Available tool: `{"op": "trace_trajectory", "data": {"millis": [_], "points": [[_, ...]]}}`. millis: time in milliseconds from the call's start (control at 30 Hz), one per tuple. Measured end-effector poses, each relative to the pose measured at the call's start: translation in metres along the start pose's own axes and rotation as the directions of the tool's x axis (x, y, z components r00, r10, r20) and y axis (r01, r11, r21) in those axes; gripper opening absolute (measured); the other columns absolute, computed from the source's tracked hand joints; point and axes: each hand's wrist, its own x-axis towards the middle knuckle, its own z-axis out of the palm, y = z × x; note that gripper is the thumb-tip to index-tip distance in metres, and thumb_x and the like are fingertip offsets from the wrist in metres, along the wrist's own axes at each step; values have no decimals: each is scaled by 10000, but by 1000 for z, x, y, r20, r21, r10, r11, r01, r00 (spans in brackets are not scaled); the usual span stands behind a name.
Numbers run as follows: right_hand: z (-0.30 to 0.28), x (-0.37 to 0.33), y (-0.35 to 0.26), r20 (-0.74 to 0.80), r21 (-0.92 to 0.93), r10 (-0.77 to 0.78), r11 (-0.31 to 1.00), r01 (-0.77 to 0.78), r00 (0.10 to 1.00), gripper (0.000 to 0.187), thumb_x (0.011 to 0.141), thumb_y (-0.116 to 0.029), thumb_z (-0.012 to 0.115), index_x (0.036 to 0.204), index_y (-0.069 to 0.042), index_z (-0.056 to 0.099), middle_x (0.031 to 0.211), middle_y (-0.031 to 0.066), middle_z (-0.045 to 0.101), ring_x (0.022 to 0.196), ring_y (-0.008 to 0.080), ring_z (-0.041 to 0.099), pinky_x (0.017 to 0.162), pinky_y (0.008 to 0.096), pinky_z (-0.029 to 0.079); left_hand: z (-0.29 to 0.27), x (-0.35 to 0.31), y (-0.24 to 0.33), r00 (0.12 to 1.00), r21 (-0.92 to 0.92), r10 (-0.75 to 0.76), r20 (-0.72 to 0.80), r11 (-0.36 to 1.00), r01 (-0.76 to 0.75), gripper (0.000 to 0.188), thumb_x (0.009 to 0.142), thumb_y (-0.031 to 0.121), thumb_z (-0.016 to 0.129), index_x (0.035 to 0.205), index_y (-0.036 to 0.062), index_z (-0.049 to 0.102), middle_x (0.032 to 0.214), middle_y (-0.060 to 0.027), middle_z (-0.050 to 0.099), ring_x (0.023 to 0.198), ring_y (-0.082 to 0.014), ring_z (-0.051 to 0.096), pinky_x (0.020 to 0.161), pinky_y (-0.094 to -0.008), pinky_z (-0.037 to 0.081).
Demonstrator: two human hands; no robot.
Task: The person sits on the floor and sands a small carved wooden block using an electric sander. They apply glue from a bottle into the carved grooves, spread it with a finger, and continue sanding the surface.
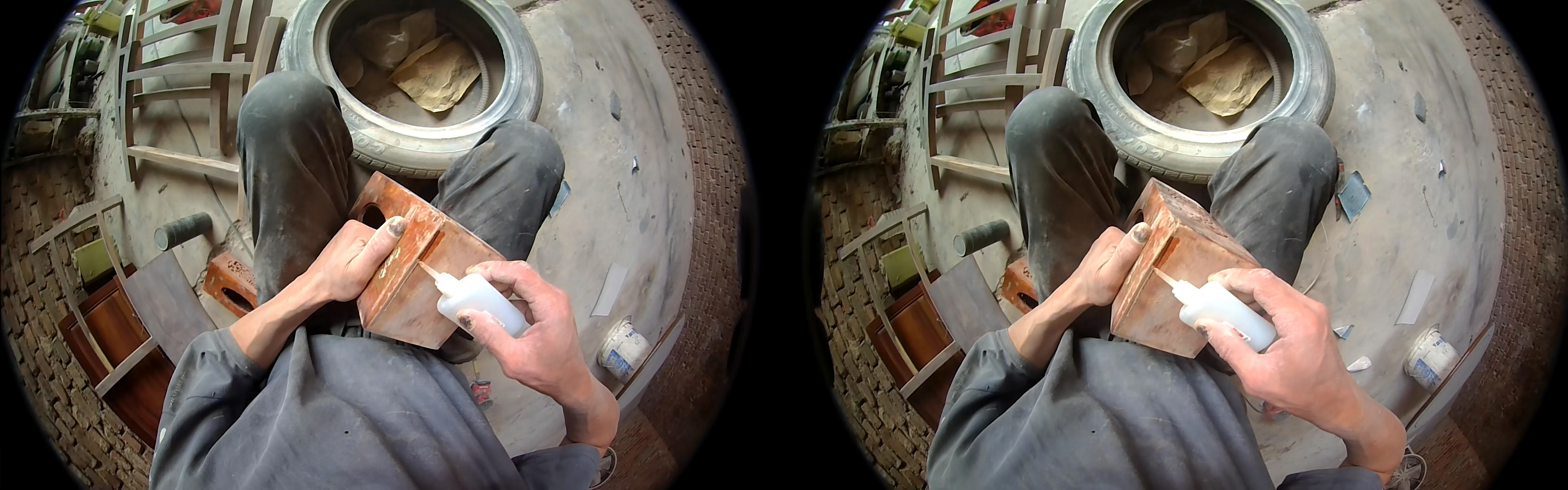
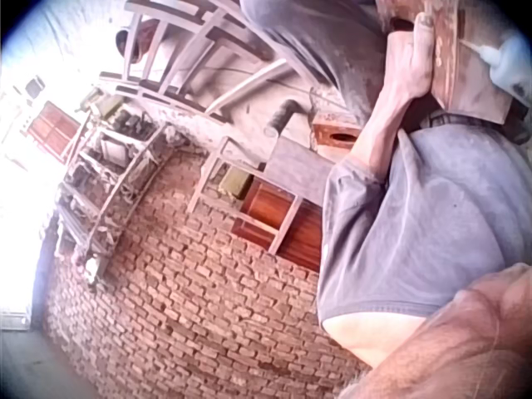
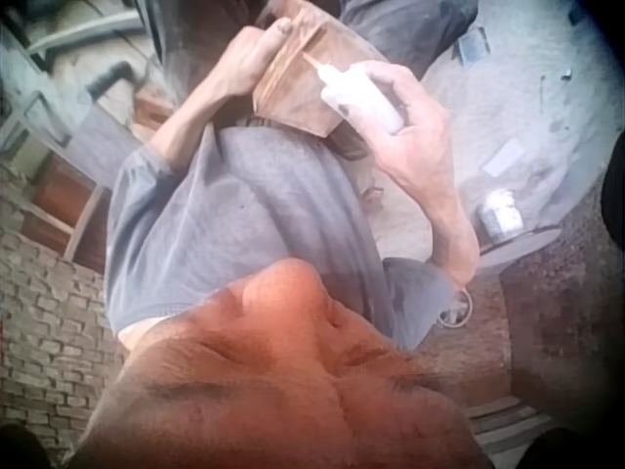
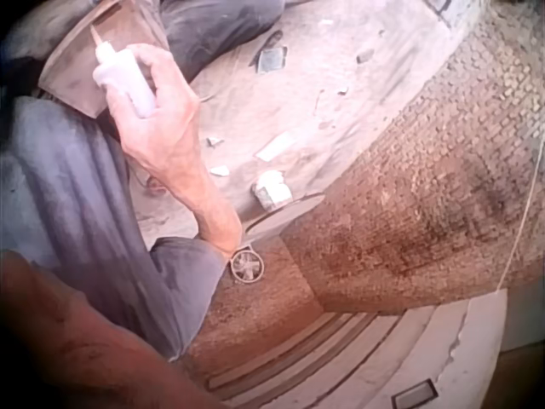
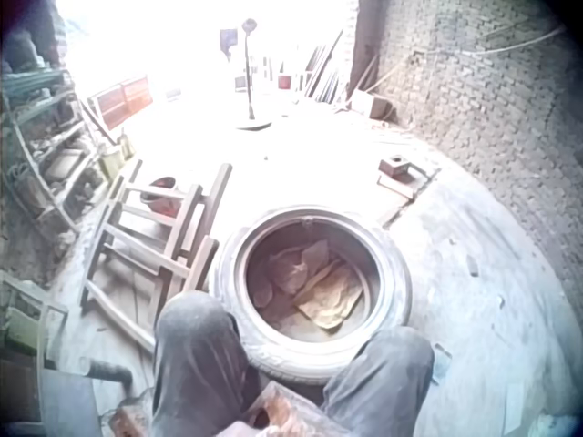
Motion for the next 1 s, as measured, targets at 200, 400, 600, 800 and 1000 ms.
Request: {"op": "trace_trajectory", "data": {"millis": [200, 400, 600, 800, 1000], "points": [[2, 1, 3, 14, -31, -66, 997, 66, 998, 353, 866, -74, 802, 1181, 0, 661, 1039, 150, 744, 900, 225, 745, 776, 345, 589, -1, 0, -2, 1000, -3, 4, -5, 1000, -4, 773, 1123, 522, 363, 793, -90, 700, 631, -142, 645, 600, -146, 524, 622, -344, 493], [4, -2, 3, 30, -32, -54, 998, 55, 998, 350, 861, -69, 803, 1174, 2, 664, 1056, 160, 738, 938, 249, 744, 807, 356, 584, 0, -1, -5, 1000, -30, -8, -13, 1000, 8, 777, 1120, 533, 370, 792, -90, 699, 633, -118, 645, 619, -131, 520, 623, -338, 491], [5, -1, 6, 20, -44, -99, 994, 100, 995, 358, 864, -61, 798, 1187, 2, 657, 1052, 157, 744, 912, 233, 744, 784, 346, 584, -1, 0, -6, 1000, -5, -15, -12, 1000, 15, 796, 1115, 555, 363, 805, -91, 708, 643, -117, 656, 629, -130, 535, 636, -333, 499], [3, 0, -1, 4, -17, -12, 1000, 12, 1000, 349, 881, -55, 777, 1203, -4, 651, 1005, 153, 752, 844, 187, 737, 728, 324, 585, 1, 0, -7, 1000, -8, 10, -25, 1000, -10, 801, 1114, 564, 354, 831, -86, 727, 669, -130, 678, 643, -144, 571, 650, -338, 510], [5, 0, 5, -2, 8, -38, 999, 38, 999, 350, 874, -69, 789, 1193, -6, 658, 1024, 153, 752, 876, 199, 744, 753, 331, 587, -1, 1, -3, 1000, -29, 1, 5, 1000, -1, 790, 1118, 552, 356, 837, -88, 725, 675, -133, 679, 653, -145, 574, 657, -337, 509]]}}
